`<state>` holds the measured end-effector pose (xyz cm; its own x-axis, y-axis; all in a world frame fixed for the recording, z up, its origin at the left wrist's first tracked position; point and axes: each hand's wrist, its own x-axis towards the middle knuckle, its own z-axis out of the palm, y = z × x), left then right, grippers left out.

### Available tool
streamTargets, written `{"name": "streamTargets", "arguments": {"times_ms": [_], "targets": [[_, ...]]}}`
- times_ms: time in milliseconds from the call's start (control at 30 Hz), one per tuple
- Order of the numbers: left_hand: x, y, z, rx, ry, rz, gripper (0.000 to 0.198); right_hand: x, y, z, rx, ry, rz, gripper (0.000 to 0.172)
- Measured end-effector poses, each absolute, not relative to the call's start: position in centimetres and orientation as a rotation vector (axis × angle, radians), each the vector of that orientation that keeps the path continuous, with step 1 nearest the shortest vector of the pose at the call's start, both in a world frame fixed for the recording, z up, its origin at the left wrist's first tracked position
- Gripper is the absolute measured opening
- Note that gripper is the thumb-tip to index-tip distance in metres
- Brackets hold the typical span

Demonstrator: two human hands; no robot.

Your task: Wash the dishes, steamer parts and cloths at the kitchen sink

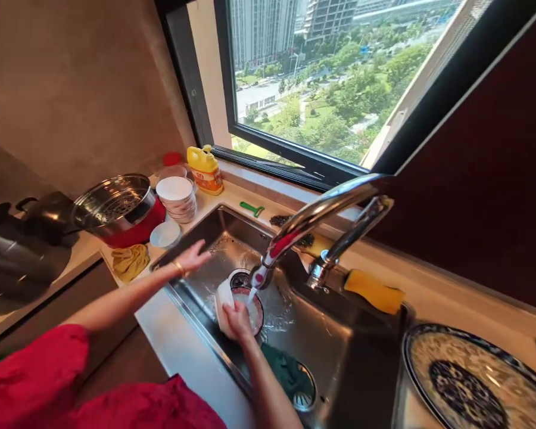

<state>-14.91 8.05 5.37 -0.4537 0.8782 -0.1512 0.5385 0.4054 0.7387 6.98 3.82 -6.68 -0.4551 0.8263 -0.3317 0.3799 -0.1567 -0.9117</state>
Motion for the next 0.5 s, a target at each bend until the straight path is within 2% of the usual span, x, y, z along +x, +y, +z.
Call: {"name": "streamTargets", "arguments": {"times_ms": [100,167,233,333,400,500], "targets": [[-8.1,4.0,-1.3,0.695,1.832,0.698,0.057,6.7,2.3,-5.5,-1.277,-2.150,1.260,0.027],[-6.0,2.7,-3.9,0.518,1.740,0.730,0.056,7.6,1.6,-5.2,-1.119,-2.338,1.130,0.029],[-5.5,2.6,-5.2,0.550,1.713,0.869,0.058,9.5,1.5,-5.4,-1.022,-2.472,1.176,0.032],[-5.6,3.5,-5.7,0.782,1.670,1.010,0.065,13.0,2.5,-6.4,-1.139,-2.604,1.195,0.032],[-5.1,3.9,-5.7,0.867,1.649,0.987,0.068,14.5,3.8,-7.2,-1.282,-2.604,1.046,0.028],[-3.3,3.7,-6.0,0.826,1.618,0.898,0.064,13.9,6.1,-8.3,-1.498,-2.347,0.804,0.034]]}}
